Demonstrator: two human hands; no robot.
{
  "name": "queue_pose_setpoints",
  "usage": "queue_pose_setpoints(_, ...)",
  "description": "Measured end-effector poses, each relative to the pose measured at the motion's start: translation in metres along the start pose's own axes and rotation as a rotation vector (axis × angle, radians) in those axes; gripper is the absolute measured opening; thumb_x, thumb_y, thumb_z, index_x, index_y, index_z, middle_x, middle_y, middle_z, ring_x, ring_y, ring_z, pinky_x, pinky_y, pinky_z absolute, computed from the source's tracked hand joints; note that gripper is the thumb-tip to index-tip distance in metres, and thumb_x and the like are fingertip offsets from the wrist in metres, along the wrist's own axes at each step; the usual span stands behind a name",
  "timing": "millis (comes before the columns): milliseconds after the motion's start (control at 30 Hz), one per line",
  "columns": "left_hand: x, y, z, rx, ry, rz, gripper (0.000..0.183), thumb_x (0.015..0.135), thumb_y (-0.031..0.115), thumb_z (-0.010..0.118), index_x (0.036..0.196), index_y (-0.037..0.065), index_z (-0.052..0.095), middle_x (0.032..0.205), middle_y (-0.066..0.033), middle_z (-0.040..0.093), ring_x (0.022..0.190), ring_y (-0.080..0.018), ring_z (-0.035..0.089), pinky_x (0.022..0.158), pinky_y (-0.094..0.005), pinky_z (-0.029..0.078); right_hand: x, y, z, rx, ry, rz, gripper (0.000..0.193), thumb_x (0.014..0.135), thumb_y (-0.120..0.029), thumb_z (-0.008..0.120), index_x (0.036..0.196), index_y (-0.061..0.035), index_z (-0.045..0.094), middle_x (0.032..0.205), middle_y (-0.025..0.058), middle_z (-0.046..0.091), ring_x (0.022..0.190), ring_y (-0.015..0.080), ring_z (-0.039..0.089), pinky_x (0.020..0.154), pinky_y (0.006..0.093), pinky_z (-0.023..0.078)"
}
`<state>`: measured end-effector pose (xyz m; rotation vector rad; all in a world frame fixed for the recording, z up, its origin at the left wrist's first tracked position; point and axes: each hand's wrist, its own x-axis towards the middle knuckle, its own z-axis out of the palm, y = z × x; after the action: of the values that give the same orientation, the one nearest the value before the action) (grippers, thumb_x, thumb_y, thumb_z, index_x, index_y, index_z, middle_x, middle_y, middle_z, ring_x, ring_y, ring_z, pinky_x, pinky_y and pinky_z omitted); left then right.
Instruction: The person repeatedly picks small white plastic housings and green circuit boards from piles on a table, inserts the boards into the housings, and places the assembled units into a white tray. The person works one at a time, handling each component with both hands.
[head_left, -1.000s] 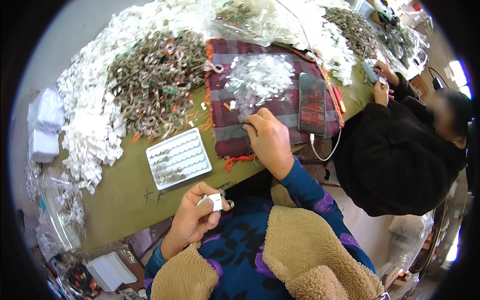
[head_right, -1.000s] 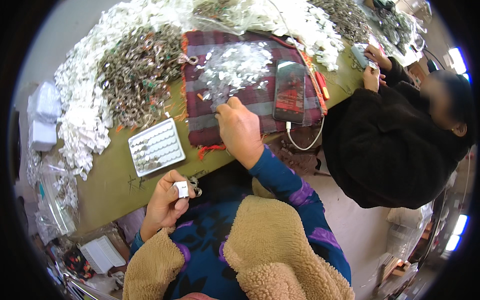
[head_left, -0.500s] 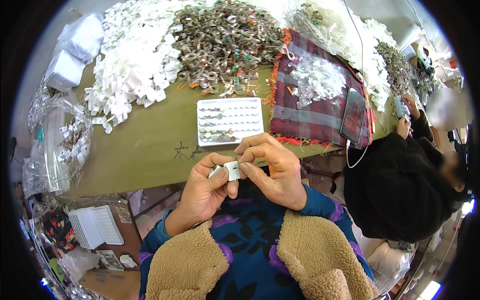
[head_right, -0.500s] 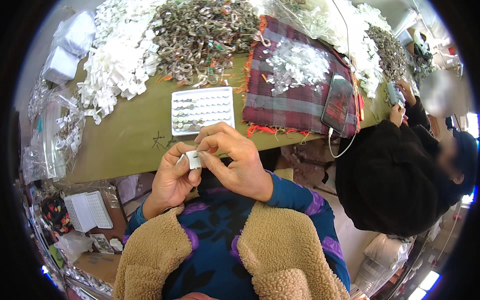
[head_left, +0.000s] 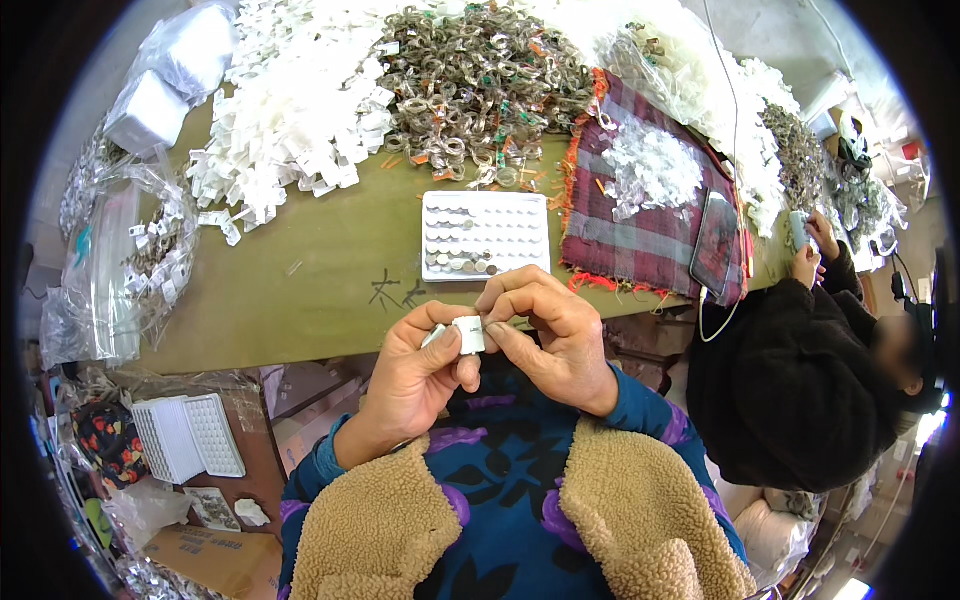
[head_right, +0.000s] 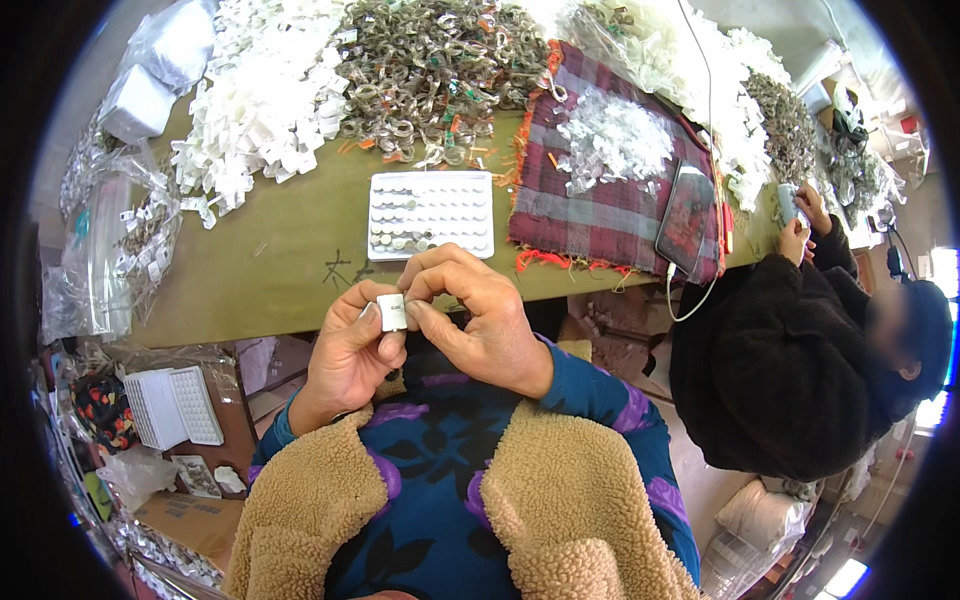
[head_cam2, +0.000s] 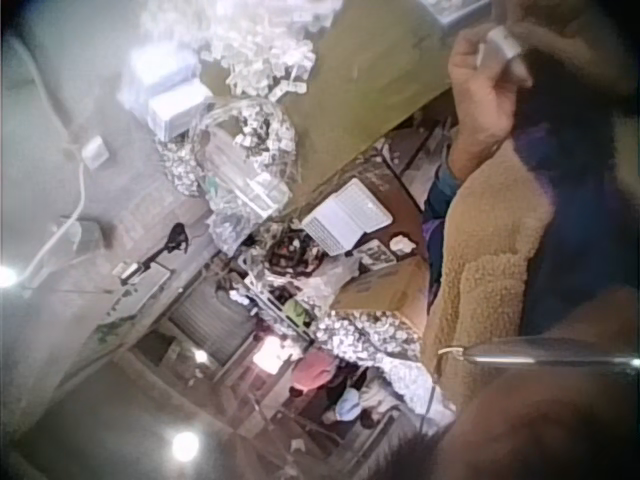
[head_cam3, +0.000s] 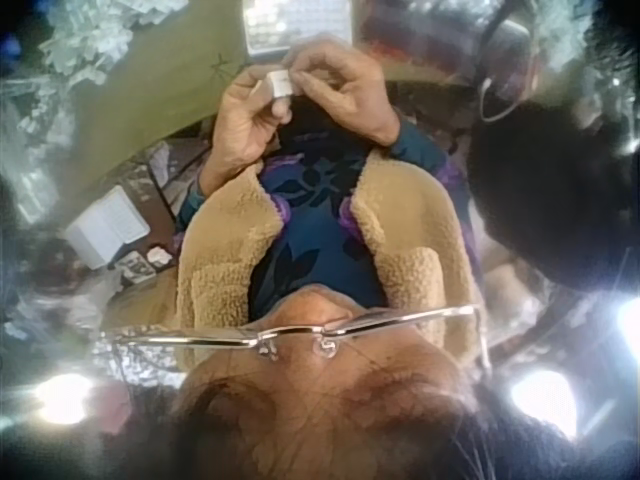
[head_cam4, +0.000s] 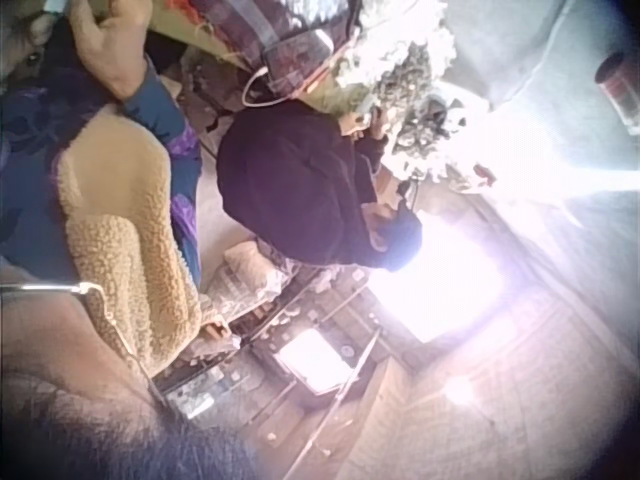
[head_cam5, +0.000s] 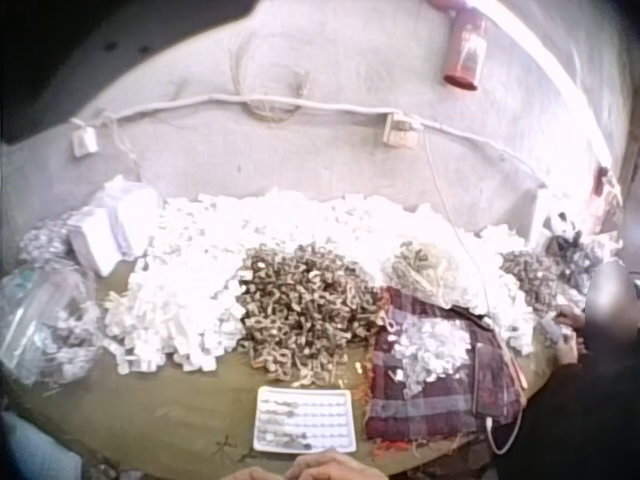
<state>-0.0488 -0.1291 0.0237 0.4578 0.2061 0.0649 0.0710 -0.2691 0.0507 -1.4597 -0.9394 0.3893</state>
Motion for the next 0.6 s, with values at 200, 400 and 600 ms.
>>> queue_pose_setpoints(200,0.002,-0.004,0.006,0.176,0.113,-0.016,0.023,0.096,0.012,0.063,0.112,-0.003,0.059,0.087,-0.0124,0.067,0.066,-0.0162,0.065,0.057,-0.0294,0.057,0.001,-0.008,-0.015,-0.225,-0.115,-0.122,0.014,0.079,0.008,0.066,0.091,0.0020,0.062,0.099,0.0137,0.063,0.082,0.0237,0.065,0.071,0.0325,0.053)
queue_pose_setpoints(400,0.009,-0.007,0.008,0.276,0.204,0.004,0.018,0.094,0.006,0.064,0.107,-0.004,0.061,0.084,-0.0133,0.068,0.063,-0.0173,0.065,0.056,-0.0288,0.056,0.004,-0.001,-0.014,-0.307,-0.135,-0.189,0.014,0.078,0.010,0.066,0.091,0.0034,0.063,0.099,0.0150,0.063,0.079,0.0278,0.065,0.069,0.0332,0.054)
queue_pose_setpoints(600,0.016,0.010,0.000,0.133,0.125,-0.002,0.022,0.097,0.012,0.061,0.114,-0.003,0.058,0.092,-0.0175,0.068,0.068,-0.0149,0.064,0.057,-0.0275,0.055,0.037,0.015,-0.026,-0.299,-0.137,-0.182,0.015,0.081,0.005,0.068,0.095,0.0011,0.066,0.096,0.0149,0.065,0.083,0.0307,0.067,0.072,0.0348,0.054)
